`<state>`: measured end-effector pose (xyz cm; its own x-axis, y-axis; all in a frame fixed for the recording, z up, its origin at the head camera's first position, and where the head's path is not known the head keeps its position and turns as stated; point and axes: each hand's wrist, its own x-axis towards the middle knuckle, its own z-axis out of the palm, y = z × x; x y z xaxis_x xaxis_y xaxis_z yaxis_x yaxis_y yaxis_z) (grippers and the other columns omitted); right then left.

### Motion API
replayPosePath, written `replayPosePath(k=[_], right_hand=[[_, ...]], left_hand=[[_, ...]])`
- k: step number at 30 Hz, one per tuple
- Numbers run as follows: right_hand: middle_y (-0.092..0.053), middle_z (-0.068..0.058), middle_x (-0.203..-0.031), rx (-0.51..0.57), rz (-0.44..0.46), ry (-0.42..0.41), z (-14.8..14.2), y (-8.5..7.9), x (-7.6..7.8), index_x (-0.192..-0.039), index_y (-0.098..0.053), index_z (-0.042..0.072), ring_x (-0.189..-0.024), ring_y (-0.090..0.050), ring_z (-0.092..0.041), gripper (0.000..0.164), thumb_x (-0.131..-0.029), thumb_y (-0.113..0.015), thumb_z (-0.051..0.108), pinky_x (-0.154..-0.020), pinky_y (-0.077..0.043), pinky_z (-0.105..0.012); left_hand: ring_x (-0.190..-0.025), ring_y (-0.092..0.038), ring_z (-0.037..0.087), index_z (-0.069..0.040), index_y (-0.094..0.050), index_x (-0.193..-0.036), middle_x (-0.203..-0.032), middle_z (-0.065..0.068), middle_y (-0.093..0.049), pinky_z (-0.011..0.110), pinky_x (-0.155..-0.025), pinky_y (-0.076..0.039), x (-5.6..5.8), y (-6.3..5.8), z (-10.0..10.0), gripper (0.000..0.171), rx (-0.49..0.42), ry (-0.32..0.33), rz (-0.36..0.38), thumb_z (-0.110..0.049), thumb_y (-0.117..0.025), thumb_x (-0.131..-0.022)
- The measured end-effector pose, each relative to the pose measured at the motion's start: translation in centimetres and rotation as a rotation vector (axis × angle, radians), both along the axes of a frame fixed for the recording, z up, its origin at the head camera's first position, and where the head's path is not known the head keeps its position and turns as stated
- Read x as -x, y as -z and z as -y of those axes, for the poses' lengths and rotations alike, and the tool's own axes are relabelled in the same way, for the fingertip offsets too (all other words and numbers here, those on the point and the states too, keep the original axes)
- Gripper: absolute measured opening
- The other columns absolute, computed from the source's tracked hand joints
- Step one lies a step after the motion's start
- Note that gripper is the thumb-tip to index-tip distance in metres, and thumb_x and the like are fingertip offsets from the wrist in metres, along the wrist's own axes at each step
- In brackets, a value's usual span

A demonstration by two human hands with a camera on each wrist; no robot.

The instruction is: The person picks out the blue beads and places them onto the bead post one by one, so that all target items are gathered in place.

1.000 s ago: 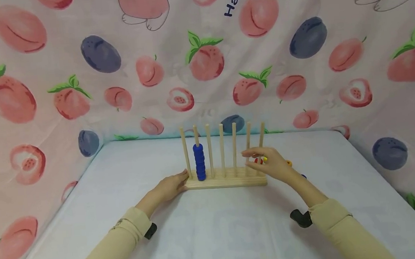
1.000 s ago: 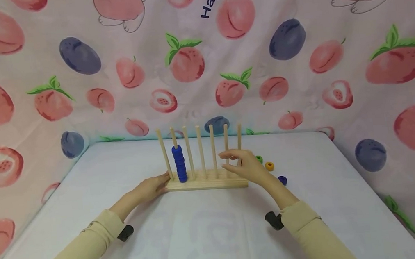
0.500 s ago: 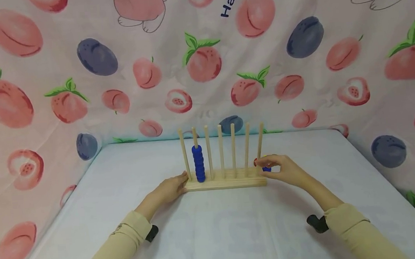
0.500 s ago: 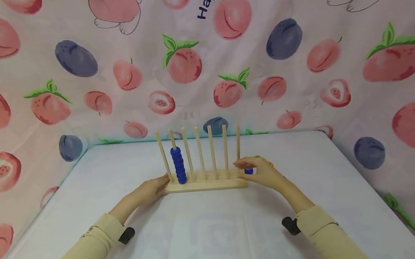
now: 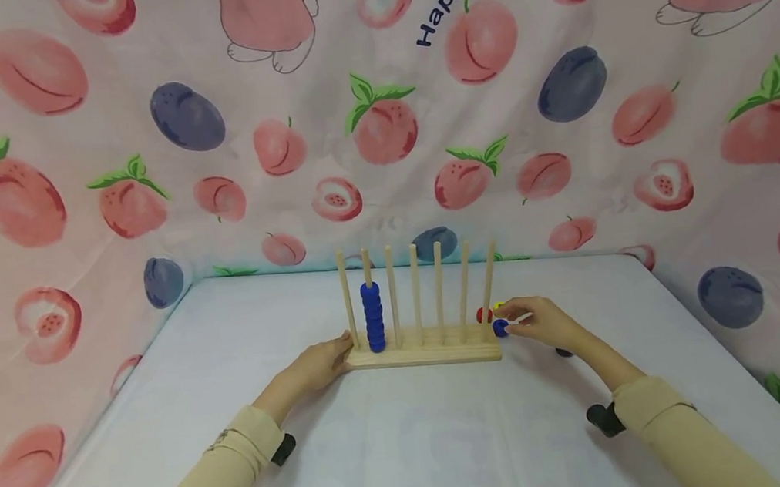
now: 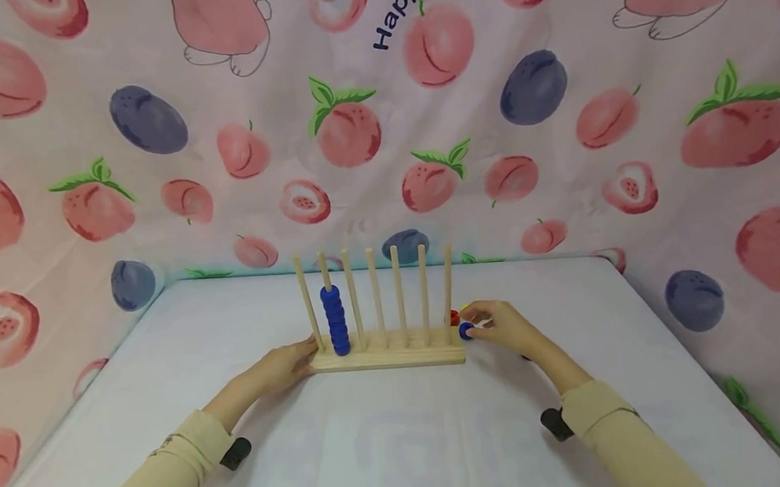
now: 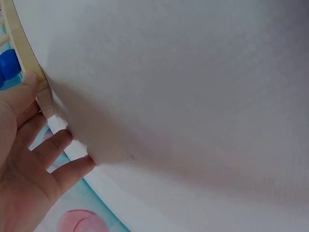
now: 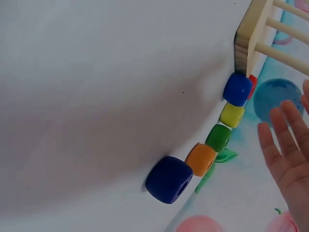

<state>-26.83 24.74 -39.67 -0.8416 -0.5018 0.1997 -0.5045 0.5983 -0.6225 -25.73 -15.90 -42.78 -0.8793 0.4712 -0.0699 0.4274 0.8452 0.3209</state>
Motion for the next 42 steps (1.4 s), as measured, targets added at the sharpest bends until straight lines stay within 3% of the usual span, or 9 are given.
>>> replayPosePath(k=[6,12,20,26,38,42], right_hand=[[-0.062,-0.031,-0.112,-0.056,0.008,0.03,-0.1,0.7,1.1,-0.112,-0.058,-0.012,-0.1,-0.06,-0.044,0.031,-0.085,-0.065,0.001,-0.082,-0.055,-0.053],[-0.061,-0.031,-0.115,-0.101,0.052,0.059,-0.2,1.5,1.7,-0.114,-0.057,-0.011,-0.102,-0.059,-0.046,0.034,-0.085,-0.066,0.004,-0.083,-0.055,-0.052],[-0.062,-0.033,-0.109,-0.135,0.033,0.078,0.2,1.5,1.9,-0.108,-0.058,-0.015,-0.096,-0.061,-0.045,0.033,-0.082,-0.067,0.002,-0.085,-0.054,-0.051],[-0.063,-0.031,-0.105,-0.161,0.076,0.123,0.0,1.8,2.0,-0.107,-0.058,-0.015,-0.095,-0.062,-0.042,0.034,-0.08,-0.07,0.001,-0.085,-0.054,-0.05],[-0.065,-0.028,-0.099,-0.213,0.092,0.156,1.4,2.7,2.6,-0.105,-0.06,-0.016,-0.085,-0.062,-0.031,0.033,-0.078,-0.07,-0.001,-0.076,-0.056,-0.04],[-0.065,-0.026,-0.096,-0.247,0.082,0.176,1.6,2.6,2.7,-0.104,-0.061,-0.015,-0.085,-0.061,-0.03,0.032,-0.078,-0.07,-0.001,-0.076,-0.055,-0.042]], left_hand=[[-0.127,-0.047,0.041,0.006,-0.042,-0.137,-0.145,0.022,-0.039,0.05,-0.107,-0.039,0.0,0.0,0.2,0.051,-0.021,-0.001,-0.012,-0.015,-0.058,-0.093],[-0.128,-0.045,0.04,0.006,-0.039,-0.139,-0.146,0.02,-0.038,0.049,-0.108,-0.038,0.0,-0.1,0.2,0.053,-0.027,0.0,0.004,-0.017,-0.057,-0.094],[-0.128,-0.045,0.041,0.007,-0.039,-0.138,-0.145,0.022,-0.039,0.049,-0.109,-0.038,-0.3,-0.2,0.3,0.054,-0.033,0.001,0.003,-0.016,-0.057,-0.093],[-0.129,-0.044,0.041,0.006,-0.04,-0.138,-0.146,0.022,-0.037,0.05,-0.109,-0.037,-0.4,-0.2,0.0,0.052,-0.036,0.008,0.009,-0.017,-0.057,-0.094],[-0.128,-0.045,0.04,0.006,-0.042,-0.137,-0.146,0.021,-0.037,0.049,-0.108,-0.038,-0.2,0.3,0.1,0.05,-0.014,-0.002,0.006,-0.016,-0.057,-0.094],[-0.128,-0.045,0.04,0.006,-0.042,-0.137,-0.146,0.022,-0.037,0.05,-0.108,-0.038,-0.2,0.1,0.1,0.05,-0.016,-0.002,-0.005,-0.016,-0.056,-0.094]])
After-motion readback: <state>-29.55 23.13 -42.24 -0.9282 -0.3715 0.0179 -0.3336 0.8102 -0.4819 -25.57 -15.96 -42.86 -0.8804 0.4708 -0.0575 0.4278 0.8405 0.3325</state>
